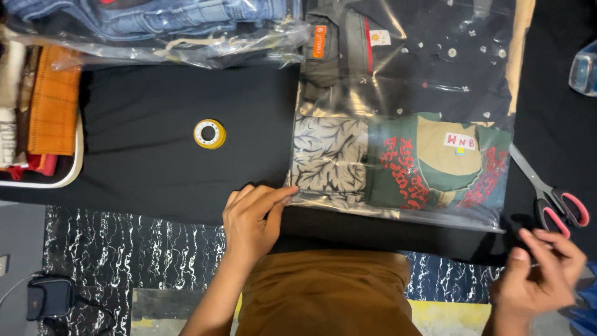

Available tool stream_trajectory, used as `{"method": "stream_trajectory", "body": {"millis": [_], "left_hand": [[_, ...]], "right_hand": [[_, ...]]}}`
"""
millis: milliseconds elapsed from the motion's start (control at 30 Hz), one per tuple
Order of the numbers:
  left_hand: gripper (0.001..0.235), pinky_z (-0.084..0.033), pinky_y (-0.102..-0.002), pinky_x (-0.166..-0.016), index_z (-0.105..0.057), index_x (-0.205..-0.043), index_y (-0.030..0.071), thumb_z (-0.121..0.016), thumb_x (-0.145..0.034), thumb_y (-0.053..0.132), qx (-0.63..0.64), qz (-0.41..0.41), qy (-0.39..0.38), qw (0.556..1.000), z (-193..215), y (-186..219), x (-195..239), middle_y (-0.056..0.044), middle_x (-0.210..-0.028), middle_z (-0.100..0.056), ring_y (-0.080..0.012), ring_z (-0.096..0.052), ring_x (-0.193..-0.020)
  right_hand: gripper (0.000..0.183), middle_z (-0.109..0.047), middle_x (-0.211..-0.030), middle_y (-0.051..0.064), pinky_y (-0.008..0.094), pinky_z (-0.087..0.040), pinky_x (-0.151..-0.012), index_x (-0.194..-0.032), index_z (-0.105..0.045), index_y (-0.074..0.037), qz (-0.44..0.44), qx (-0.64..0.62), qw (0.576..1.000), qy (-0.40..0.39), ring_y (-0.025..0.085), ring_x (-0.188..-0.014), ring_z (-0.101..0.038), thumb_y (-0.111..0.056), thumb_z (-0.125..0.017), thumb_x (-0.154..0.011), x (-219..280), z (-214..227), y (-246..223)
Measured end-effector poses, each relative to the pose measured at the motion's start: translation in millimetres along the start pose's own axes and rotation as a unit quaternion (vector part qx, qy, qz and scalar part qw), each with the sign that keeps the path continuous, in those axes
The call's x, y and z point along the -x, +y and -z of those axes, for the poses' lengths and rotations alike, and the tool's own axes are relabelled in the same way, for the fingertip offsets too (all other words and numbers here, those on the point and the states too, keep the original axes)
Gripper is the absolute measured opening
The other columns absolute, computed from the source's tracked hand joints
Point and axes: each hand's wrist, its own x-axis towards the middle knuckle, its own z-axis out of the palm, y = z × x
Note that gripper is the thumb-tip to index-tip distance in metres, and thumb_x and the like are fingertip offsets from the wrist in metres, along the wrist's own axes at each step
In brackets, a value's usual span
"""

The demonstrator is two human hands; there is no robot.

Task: The person seals a transparent plastic bag containing folded clothes using yellow tape. They apply tape to the edges of the bag, smooth it down, and use scissors to cut the tape as needed.

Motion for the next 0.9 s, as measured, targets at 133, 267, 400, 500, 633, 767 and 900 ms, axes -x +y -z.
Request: {"method": "stream_trajectory", "body": {"millis": [133,267,400,500,633,767,900], "left_hand": [[0.029,-0.040,-0.028,-0.065,-0.080,-0.103,0.016,-0.073,-0.079,0.001,0.017,-0.002,0.017,1.000,2.0,1.6,-0.4,0.004,-0.079,-0.069,-0.0157,-0.051,-0.062],[0.013,-0.042,-0.029,-0.067,-0.078,-0.097,0.014,-0.073,-0.085,0.009,0.036,0.014,0.028,0.999,5.9,5.9,-3.3,0.003,-0.080,-0.072,-0.0167,-0.056,-0.063],[0.011,-0.044,-0.029,-0.068,-0.072,-0.095,0.013,-0.075,-0.085,0.009,0.050,0.005,0.059,0.997,3.1,1.7,0.3,0.005,-0.078,-0.071,-0.0159,-0.057,-0.063],[0.011,-0.046,-0.031,-0.071,-0.069,-0.092,0.013,-0.073,-0.084,0.008,0.040,-0.001,0.069,0.997,1.8,0.2,2.8,0.004,-0.083,-0.072,-0.0192,-0.061,-0.067],[0.013,-0.049,-0.040,-0.068,-0.070,-0.091,0.017,-0.079,-0.084,0.022,0.045,0.006,0.087,0.995,-22.1,-23.8,16.0,-0.005,-0.071,-0.068,-0.0289,-0.067,-0.073],[0.009,-0.050,-0.038,-0.070,-0.070,-0.094,0.020,-0.074,-0.086,0.022,0.041,0.030,0.073,0.996,-17.5,-17.6,14.2,-0.001,-0.073,-0.071,-0.0264,-0.069,-0.074],[0.005,-0.050,-0.037,-0.070,-0.071,-0.095,0.021,-0.071,-0.091,0.022,0.073,0.034,0.048,0.996,-11.0,-15.6,10.4,0.000,-0.072,-0.072,-0.0258,-0.069,-0.072]], "right_hand": [[0.023,-0.053,-0.138,0.041,0.050,-0.045,-0.113,-0.131,-0.063,0.030,0.024,-0.050,0.998,0.011,0.046,-0.123,-0.053,0.021,-0.057,-0.110,-25.8,4.4,-14.1],[0.023,-0.063,-0.122,0.030,0.041,-0.047,-0.101,-0.120,-0.065,0.016,0.081,-0.108,0.984,-0.118,0.034,-0.106,-0.058,0.016,-0.062,-0.098,-91.3,-10.5,-100.3],[0.033,-0.072,-0.107,0.012,0.040,-0.053,-0.086,-0.108,-0.073,-0.002,0.306,-0.143,0.893,-0.298,0.024,-0.088,-0.067,0.000,-0.077,-0.075,-156.6,-61.0,-218.0],[0.041,-0.068,-0.111,0.009,0.040,-0.051,-0.082,-0.121,-0.070,-0.011,0.399,-0.112,0.846,-0.335,0.029,-0.092,-0.067,-0.008,-0.077,-0.081,-166.4,-116.1,-258.2],[0.037,-0.069,-0.104,0.022,0.057,-0.050,-0.085,-0.128,-0.067,-0.006,0.449,-0.043,0.784,-0.426,0.044,-0.094,-0.066,-0.021,-0.051,-0.098,-170.1,-206.5,-283.6],[0.027,-0.066,-0.104,0.012,0.050,-0.051,-0.080,-0.114,-0.070,-0.017,0.466,0.036,0.770,-0.433,0.036,-0.096,-0.067,-0.023,-0.069,-0.088,-165.0,-266.8,-294.2],[0.013,-0.066,-0.099,0.013,0.049,-0.050,-0.078,-0.096,-0.075,-0.010,0.449,0.039,0.776,-0.441,0.036,-0.094,-0.066,-0.017,-0.071,-0.086,-163.6,-291.0,-291.6]]}}
